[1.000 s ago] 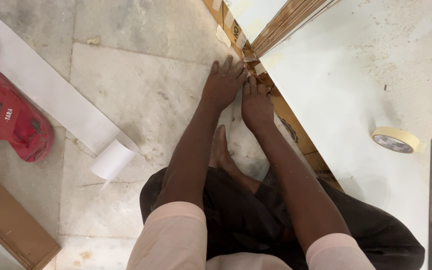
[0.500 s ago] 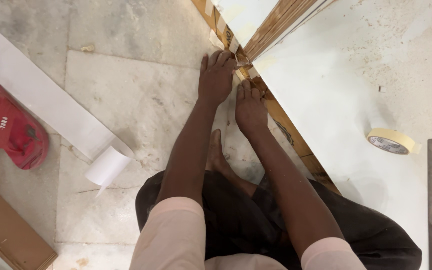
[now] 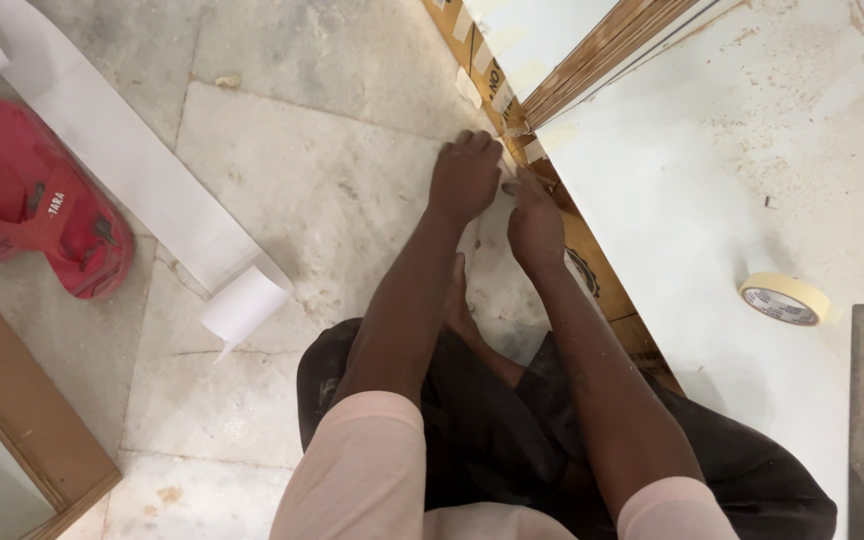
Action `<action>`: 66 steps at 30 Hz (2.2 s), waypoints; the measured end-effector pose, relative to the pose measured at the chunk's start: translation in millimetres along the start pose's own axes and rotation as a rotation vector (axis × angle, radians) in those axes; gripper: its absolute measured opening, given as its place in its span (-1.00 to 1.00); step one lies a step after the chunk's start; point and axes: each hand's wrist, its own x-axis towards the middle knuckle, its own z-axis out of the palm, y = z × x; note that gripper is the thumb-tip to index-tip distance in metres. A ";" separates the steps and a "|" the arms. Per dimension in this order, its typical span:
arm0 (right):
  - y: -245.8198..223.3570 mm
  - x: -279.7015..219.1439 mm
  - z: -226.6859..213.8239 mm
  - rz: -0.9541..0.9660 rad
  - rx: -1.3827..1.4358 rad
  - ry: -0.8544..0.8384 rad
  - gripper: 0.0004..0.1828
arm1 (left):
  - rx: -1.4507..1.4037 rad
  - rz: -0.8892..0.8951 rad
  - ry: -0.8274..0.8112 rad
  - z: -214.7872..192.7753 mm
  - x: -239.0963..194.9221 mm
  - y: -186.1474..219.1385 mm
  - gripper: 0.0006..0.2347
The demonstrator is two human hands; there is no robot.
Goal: The person sits on the floor and applies strips of masking tape to the edges of a wooden frame or furniture piece. They tear pieces of tape from a roll and press them down along the seams and corners of the wood.
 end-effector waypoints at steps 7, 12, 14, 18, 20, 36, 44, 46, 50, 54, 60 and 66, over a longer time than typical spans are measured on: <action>-26.5 -39.2 -23.2 0.116 0.094 0.106 -0.61 | -0.030 0.220 0.191 40.9 -9.2 -17.3 -0.73; -22.8 -88.3 -29.9 0.252 0.131 0.057 -0.61 | -0.474 -0.317 0.200 69.8 -2.1 11.1 -0.61; -24.3 -105.4 -31.8 0.321 0.186 0.051 -0.60 | -0.950 -0.452 0.340 78.2 1.8 27.2 -0.54; -23.7 -114.5 -30.5 0.517 0.398 0.039 -0.58 | -1.612 -0.748 0.331 104.9 -2.3 42.8 -0.50; -23.0 -116.0 -28.0 0.445 0.305 0.026 -0.58 | -1.688 -0.545 0.455 128.2 -2.3 48.2 -0.50; -14.1 -108.5 -11.3 0.369 0.143 0.010 -0.53 | -1.275 -0.305 0.247 82.1 -20.0 58.7 -0.36; -16.0 -111.4 -15.1 0.330 0.184 0.020 -0.51 | -1.285 -0.243 0.125 88.5 -17.2 47.4 -0.30; -18.0 -113.8 -18.1 0.347 0.225 0.011 -0.49 | -1.479 -0.228 0.127 100.6 -14.6 41.6 -0.31; -18.3 -117.6 -23.2 0.374 0.286 -0.009 -0.46 | -1.803 -0.221 0.155 123.7 -6.7 42.9 -0.28; -17.7 -119.5 -24.3 0.450 0.381 0.001 -0.45 | -1.896 -0.373 0.251 126.8 -5.9 50.1 -0.28; -15.8 -125.7 -20.7 0.422 0.315 0.021 -0.49 | -1.041 -0.593 0.147 125.6 -22.3 48.2 -0.42; -12.6 -129.1 -15.9 0.363 0.184 0.002 -0.56 | -1.199 -0.452 0.138 109.5 -25.1 64.1 -0.31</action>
